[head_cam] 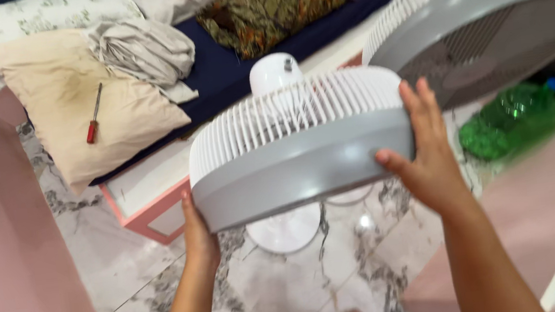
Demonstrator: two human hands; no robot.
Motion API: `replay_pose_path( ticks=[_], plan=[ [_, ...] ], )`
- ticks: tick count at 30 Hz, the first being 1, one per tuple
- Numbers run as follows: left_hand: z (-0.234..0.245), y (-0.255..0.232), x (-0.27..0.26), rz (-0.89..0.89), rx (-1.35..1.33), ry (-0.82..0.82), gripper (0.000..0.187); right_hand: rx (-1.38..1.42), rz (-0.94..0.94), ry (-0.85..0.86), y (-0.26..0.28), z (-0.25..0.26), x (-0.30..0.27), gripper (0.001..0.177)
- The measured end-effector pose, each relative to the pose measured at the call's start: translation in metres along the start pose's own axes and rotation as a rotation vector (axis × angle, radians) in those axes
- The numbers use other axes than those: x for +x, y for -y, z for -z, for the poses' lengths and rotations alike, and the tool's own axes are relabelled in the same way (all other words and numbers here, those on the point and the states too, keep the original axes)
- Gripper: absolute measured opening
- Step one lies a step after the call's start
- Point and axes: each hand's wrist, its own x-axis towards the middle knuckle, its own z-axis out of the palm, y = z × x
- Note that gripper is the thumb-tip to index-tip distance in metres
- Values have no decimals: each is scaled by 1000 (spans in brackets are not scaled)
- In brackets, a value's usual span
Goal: The person disassembles a standing electric fan by removing the front grille, unscrewing the central hub nut, and detaching the fan blades. The components are placed on a nearby bed and floor.
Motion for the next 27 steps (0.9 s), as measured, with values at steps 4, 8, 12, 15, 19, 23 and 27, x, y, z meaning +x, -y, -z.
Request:
replay_pose_path(
  ticks=[4,8,12,15,19,23,27],
  plan=[
    [-7,-4,-7,-40,-8,29,90,2,0,37,5,3,0,104],
    [6,-4,6,116,-107,42,87,-21,13,76,15,5,6,105],
    [15,26,26,213,-245,138,80,-21,32,128,20,8,9,107],
    [11,37,30,226,-251,197,78,-17,72,133,15,8,13,104],
    [-5,15,16,244,-232,-3,70,-31,86,122,7,7,13,103],
    [-15,-30,-10,-27,-42,-138,81,-19,112,92,4,6,13,103],
    [-45,-78,-62,-495,424,-157,84,39,93,58,5,2,6,101]
  ],
)
